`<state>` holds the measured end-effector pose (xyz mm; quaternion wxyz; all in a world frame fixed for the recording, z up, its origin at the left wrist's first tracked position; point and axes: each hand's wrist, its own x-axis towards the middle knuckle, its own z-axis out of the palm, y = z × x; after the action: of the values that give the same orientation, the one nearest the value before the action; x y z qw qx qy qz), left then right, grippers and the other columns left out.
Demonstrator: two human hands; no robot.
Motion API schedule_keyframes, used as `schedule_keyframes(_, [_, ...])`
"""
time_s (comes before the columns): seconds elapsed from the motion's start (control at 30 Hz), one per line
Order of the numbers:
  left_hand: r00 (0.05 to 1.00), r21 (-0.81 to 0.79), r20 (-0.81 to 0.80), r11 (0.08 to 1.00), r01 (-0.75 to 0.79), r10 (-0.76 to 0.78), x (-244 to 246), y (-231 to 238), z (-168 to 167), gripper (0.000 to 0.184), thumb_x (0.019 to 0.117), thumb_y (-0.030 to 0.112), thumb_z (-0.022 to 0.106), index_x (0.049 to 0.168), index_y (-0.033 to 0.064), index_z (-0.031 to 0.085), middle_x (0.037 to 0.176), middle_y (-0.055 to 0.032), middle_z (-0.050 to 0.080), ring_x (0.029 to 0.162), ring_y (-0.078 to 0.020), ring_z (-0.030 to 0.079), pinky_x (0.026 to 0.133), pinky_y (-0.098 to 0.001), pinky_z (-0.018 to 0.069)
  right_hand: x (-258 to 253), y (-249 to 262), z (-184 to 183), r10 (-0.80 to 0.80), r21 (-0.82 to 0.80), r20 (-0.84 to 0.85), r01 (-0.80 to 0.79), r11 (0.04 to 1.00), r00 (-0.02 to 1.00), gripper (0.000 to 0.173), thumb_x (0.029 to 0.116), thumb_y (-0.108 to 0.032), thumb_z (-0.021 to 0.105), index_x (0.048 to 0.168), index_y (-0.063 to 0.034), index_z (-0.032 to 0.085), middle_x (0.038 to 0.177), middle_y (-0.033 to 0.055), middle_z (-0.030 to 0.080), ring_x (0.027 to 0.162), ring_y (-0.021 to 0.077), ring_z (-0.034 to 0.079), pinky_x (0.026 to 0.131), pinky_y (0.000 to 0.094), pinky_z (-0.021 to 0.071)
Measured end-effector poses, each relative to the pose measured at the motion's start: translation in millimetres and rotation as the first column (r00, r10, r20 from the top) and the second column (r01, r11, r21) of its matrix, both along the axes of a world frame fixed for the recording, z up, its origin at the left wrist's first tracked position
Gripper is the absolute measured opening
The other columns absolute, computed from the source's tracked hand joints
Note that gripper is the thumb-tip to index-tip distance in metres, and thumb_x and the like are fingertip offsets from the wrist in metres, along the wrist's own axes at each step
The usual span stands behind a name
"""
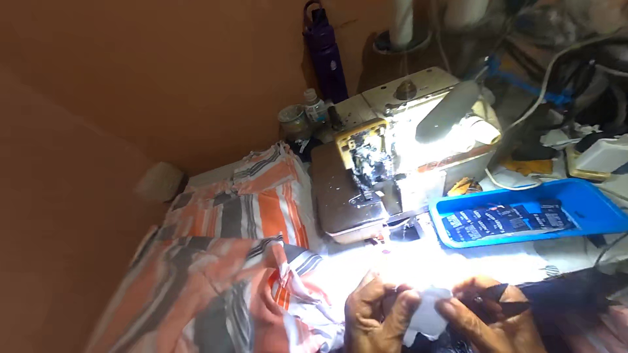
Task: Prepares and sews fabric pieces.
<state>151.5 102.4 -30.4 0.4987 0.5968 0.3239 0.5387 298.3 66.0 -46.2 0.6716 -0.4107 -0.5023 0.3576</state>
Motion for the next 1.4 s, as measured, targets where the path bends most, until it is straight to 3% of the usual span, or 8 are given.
schedule_keyframes(0.17, [0.949,-0.188,0.312,0.982,0.006,0.054,-29,-35,-16,0.018,0.0971,0.023,0.066,0.108,0.0257,0.079,0.104,0.0174,0.076,0.097,0.0087,0.067,0.087,-0.0117,0.0539,-29,-5,-10,0.509,0.084,-0.242,-0.505,0.859,0.826,0.006,0.0998,-0.016,0.062,0.102,-0.0191,0.067,0.092,-0.018,0.066,0.088,-0.0135,0.059,0.08,0.0086,0.0484])
schedule_keyframes(0.27, [0.963,-0.133,0.23,0.985,-0.109,0.138,-41,-47,-20,0.017,0.0975,0.022,0.067,0.108,0.0252,0.079,0.101,0.0182,0.074,0.093,0.0091,0.066,0.084,-0.0104,0.0531,-49,-13,-12,0.566,0.064,-0.66,-0.713,0.698,0.495,0.017,0.1046,-0.03,0.056,0.104,-0.0246,0.071,0.081,-0.019,0.065,0.065,-0.0139,0.052,0.058,0.0064,0.0411])
schedule_keyframes(0.3, [0.966,-0.109,0.186,0.981,-0.162,0.18,-45,-49,-22,0.017,0.0968,0.021,0.068,0.108,0.0251,0.079,0.101,0.0187,0.075,0.092,0.0091,0.067,0.084,-0.0105,0.054,-55,-15,-10,0.484,-0.005,-0.728,-0.71,0.704,0.485,0.015,0.1048,-0.028,0.056,0.101,-0.0241,0.07,0.078,-0.0169,0.065,0.058,-0.0126,0.05,0.052,0.0073,0.0394])
schedule_keyframes(0.43, [0.943,0.007,-0.027,0.943,-0.332,0.332,-57,-56,-28,0.012,0.0964,0.019,0.068,0.102,0.0179,0.079,0.098,0.0184,0.075,0.092,0.0097,0.067,0.085,-0.012,0.055,-69,-17,-21,0.422,-0.135,-0.671,-0.661,0.738,0.609,0.022,0.0995,-0.003,0.055,0.108,-0.0229,0.059,0.075,-0.016,0.065,0.052,-0.0119,0.047,0.047,0.0084,0.0379])
schedule_keyframes(0.57, [0.927,0.095,-0.123,0.934,-0.343,0.353,-67,-62,-31,0.011,0.0976,0.019,0.067,0.098,0.0137,0.077,0.097,0.014,0.07,0.096,0.0085,0.063,0.089,-0.0114,0.0516,-78,-19,-29,0.447,-0.144,-0.566,-0.617,0.774,0.693,0.024,0.0943,0.0,0.06,0.107,-0.0205,0.062,0.082,-0.0166,0.066,0.062,-0.0104,0.054,0.055,0.0096,0.0444])
schedule_keyframes(0.9, [0.985,-0.116,0.121,0.987,-0.108,0.122,-88,-70,-25,0.016,0.0955,0.02,0.069,0.108,0.0235,0.078,0.101,0.018,0.075,0.091,0.0088,0.067,0.083,-0.0114,0.055,-74,-15,-34,0.65,0.031,-0.402,-0.7,0.713,0.645,0.018,0.0967,-0.004,0.062,0.11,-0.0143,0.067,0.101,-0.014,0.07,0.091,-0.0076,0.064,0.08,0.0131,0.0534])
schedule_keyframes(1.2, [0.926,0.005,-0.047,0.927,-0.375,0.375,-76,-74,-24,0.008,0.097,0.012,0.066,0.1,0.0161,0.073,0.099,0.0195,0.074,0.091,0.0115,0.066,0.083,-0.0093,0.0538,-83,-19,-33,0.552,-0.051,-0.411,-0.623,0.78,0.725,0.019,0.0932,-0.002,0.064,0.107,-0.0146,0.063,0.088,-0.0163,0.066,0.071,-0.0124,0.056,0.064,0.0081,0.0472])
schedule_keyframes(1.4, [0.931,0.058,-0.055,0.932,-0.358,0.361,-71,-71,-31,0.005,0.0985,0.018,0.066,0.099,0.0181,0.071,0.098,0.0184,0.07,0.095,0.0115,0.063,0.086,-0.0086,0.0514,-83,-18,-32,0.431,0.03,-0.067,-0.43,0.902,0.9,0.009,0.0872,0.003,0.065,0.095,0.0038,0.061,0.078,-0.0027,0.062,0.074,-0.0111,0.053,0.069,0.0055,0.0435])
